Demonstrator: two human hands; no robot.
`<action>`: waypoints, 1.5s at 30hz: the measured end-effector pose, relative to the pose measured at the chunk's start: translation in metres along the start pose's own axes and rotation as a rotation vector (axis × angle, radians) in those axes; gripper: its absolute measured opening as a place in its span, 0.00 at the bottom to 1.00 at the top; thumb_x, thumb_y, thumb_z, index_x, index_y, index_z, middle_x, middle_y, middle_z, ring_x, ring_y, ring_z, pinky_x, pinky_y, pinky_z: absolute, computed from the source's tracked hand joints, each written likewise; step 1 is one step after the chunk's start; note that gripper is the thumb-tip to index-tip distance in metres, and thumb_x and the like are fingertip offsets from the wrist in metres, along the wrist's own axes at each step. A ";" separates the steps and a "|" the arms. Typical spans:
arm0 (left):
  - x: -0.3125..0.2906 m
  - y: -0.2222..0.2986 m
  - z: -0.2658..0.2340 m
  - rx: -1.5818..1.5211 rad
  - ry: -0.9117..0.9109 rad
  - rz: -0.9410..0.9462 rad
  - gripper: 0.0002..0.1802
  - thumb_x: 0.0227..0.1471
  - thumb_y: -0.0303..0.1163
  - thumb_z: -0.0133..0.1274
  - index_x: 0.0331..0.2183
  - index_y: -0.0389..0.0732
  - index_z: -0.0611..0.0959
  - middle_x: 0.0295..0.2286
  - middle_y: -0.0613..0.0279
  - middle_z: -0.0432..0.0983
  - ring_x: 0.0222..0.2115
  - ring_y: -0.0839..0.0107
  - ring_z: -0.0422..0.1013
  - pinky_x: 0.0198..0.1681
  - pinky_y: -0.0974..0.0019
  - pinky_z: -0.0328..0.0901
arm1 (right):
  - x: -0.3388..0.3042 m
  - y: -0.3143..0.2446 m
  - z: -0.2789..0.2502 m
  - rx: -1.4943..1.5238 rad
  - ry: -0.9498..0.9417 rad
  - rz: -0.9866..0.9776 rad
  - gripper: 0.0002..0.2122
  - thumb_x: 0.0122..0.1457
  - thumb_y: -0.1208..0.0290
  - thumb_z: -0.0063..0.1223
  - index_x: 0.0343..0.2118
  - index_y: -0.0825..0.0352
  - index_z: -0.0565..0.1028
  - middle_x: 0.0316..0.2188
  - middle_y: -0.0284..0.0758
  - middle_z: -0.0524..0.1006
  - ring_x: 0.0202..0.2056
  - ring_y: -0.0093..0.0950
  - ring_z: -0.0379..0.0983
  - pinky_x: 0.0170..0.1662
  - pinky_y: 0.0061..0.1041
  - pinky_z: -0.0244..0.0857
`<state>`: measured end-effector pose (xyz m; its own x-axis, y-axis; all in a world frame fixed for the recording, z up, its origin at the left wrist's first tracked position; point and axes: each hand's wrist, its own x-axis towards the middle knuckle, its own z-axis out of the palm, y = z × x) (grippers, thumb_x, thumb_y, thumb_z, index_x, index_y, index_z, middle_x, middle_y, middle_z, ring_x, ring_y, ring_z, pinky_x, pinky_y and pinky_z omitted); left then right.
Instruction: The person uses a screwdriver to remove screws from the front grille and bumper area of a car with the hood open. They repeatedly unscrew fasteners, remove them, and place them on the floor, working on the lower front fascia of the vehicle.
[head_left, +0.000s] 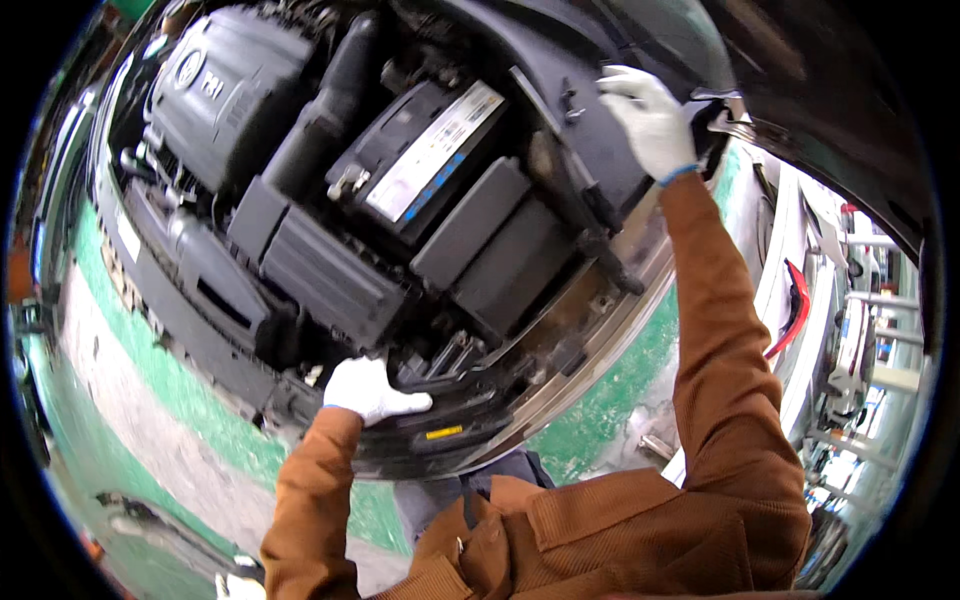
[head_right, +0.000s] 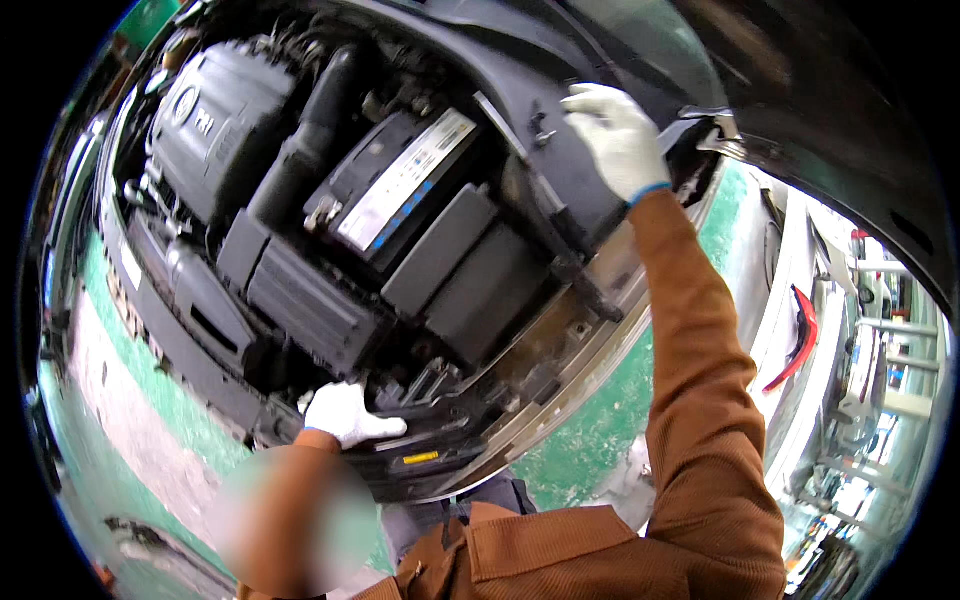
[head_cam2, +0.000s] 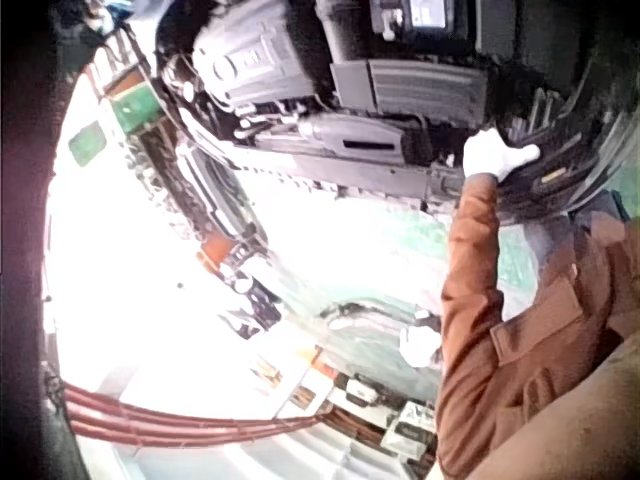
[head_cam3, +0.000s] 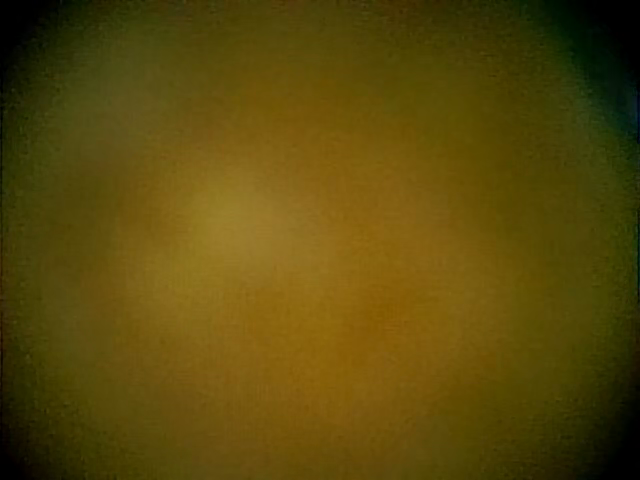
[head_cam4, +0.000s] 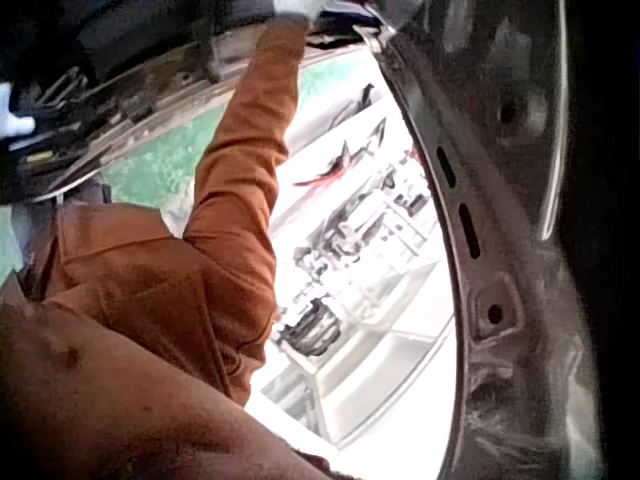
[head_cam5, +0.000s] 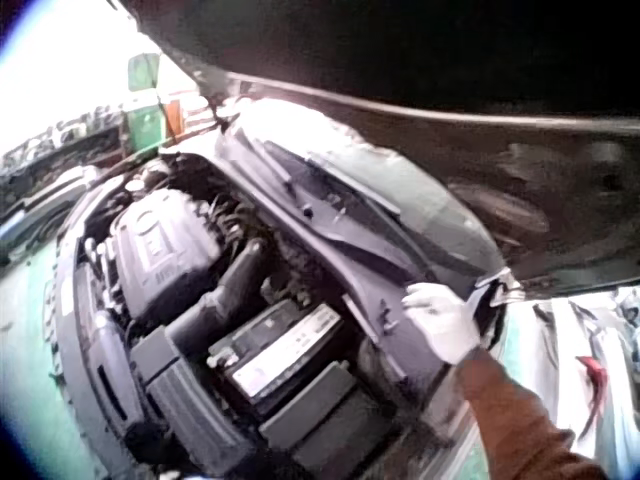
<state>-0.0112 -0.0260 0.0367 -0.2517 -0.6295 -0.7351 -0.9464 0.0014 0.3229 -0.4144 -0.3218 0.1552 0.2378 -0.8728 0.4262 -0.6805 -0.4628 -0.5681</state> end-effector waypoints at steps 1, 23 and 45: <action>0.002 -0.002 0.003 -0.013 0.046 0.031 0.61 0.32 0.83 0.60 0.40 0.27 0.87 0.35 0.36 0.84 0.39 0.44 0.82 0.48 0.51 0.74 | -0.008 -0.008 -0.005 0.085 0.006 0.028 0.07 0.62 0.75 0.63 0.43 0.64 0.84 0.49 0.36 0.83 0.53 0.28 0.79 0.58 0.27 0.72; -0.003 -0.037 0.017 -0.218 -0.010 0.161 0.57 0.36 0.83 0.58 0.35 0.29 0.89 0.32 0.42 0.86 0.35 0.50 0.83 0.43 0.56 0.75 | -0.224 -0.160 0.223 -0.249 -1.113 0.181 0.10 0.60 0.76 0.50 0.40 0.64 0.83 0.38 0.50 0.83 0.44 0.49 0.80 0.51 0.42 0.73; -0.008 -0.055 0.032 -0.330 0.046 0.236 0.45 0.38 0.78 0.61 0.35 0.43 0.93 0.32 0.58 0.87 0.35 0.60 0.83 0.41 0.61 0.75 | -0.206 -0.119 0.270 -0.831 -1.591 -0.230 0.13 0.61 0.69 0.54 0.45 0.61 0.86 0.47 0.45 0.84 0.49 0.43 0.81 0.55 0.36 0.74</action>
<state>0.0369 0.0041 0.0058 -0.4381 -0.6758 -0.5927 -0.7461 -0.0944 0.6591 -0.1950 -0.1292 -0.0549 0.3920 -0.3383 -0.8555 -0.5551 -0.8285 0.0733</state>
